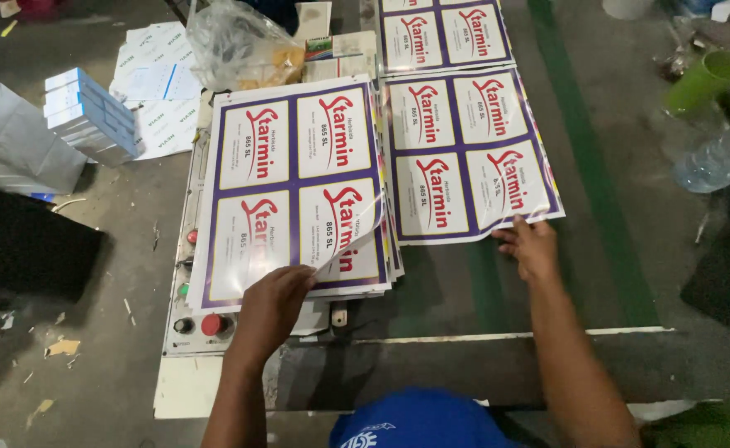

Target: Sorting and inspecting stacks of printed herbicide labels on a production floor table.

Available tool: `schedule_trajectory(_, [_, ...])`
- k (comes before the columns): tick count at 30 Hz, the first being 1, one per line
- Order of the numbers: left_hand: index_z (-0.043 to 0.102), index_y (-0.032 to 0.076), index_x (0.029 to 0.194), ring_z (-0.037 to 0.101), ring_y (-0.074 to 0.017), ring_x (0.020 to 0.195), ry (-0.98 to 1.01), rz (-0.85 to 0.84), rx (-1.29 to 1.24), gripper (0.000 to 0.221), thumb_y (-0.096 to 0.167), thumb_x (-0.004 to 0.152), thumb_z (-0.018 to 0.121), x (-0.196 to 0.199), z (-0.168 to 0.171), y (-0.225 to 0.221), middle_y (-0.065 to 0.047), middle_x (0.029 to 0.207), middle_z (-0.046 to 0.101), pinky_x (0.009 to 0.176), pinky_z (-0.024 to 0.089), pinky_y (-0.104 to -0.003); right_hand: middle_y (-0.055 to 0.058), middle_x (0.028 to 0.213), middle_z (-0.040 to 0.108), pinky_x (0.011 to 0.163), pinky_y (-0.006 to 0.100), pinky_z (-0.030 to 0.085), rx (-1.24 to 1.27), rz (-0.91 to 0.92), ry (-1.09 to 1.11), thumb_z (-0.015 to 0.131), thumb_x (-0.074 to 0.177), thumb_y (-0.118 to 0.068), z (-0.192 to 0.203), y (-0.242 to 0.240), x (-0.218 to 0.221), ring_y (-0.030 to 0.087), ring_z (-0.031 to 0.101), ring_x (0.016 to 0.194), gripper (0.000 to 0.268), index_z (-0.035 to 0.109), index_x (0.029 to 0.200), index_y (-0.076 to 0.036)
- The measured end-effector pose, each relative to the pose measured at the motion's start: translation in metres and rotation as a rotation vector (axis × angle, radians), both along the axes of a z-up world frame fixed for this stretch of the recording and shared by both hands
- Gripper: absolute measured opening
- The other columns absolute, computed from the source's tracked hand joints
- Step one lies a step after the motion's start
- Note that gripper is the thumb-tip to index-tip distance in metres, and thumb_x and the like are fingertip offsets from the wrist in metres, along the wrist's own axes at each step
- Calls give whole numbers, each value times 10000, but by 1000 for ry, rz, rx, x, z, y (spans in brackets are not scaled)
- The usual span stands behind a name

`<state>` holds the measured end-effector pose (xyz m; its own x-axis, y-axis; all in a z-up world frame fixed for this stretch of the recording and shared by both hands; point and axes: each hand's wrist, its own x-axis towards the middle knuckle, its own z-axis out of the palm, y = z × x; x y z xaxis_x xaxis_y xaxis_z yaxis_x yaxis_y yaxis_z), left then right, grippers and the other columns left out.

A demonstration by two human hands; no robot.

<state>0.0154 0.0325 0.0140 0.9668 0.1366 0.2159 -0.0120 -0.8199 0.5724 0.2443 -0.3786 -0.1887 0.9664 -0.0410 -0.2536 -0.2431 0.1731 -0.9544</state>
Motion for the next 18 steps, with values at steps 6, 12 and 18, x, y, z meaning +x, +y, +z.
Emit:
schedule_trajectory(6, [747, 39, 1042, 763, -256, 819, -229, 215, -73, 133, 84, 917, 741, -4, -2, 10, -135, 1005, 766, 704, 621, -349, 110, 1040, 735, 620, 336, 533, 43, 29, 145, 591, 1070, -304, 2, -5, 0, 208, 728, 845, 351, 586, 1322, -59])
schedule_trajectory(12, [728, 52, 1039, 751, -281, 975, -667, 46, 47, 209, -6, 841, 761, 9, -4, -39, -146, 1056, 746, 816, 634, -362, 141, 1092, 756, 592, 325, 520, 1, 122, 167, 574, 1018, -230, 5, 27, -72, 198, 714, 809, 393, 588, 1372, -59])
schedule_trajectory(18, [706, 7, 1083, 693, -330, 1112, -510, -212, 161, 228, 56, 861, 704, 23, -36, -110, -144, 1166, 717, 946, 550, -463, 102, 1078, 771, 561, 276, 510, -63, 524, -98, 621, 977, -193, 43, 78, -126, 151, 690, 764, 347, 665, 1281, -31])
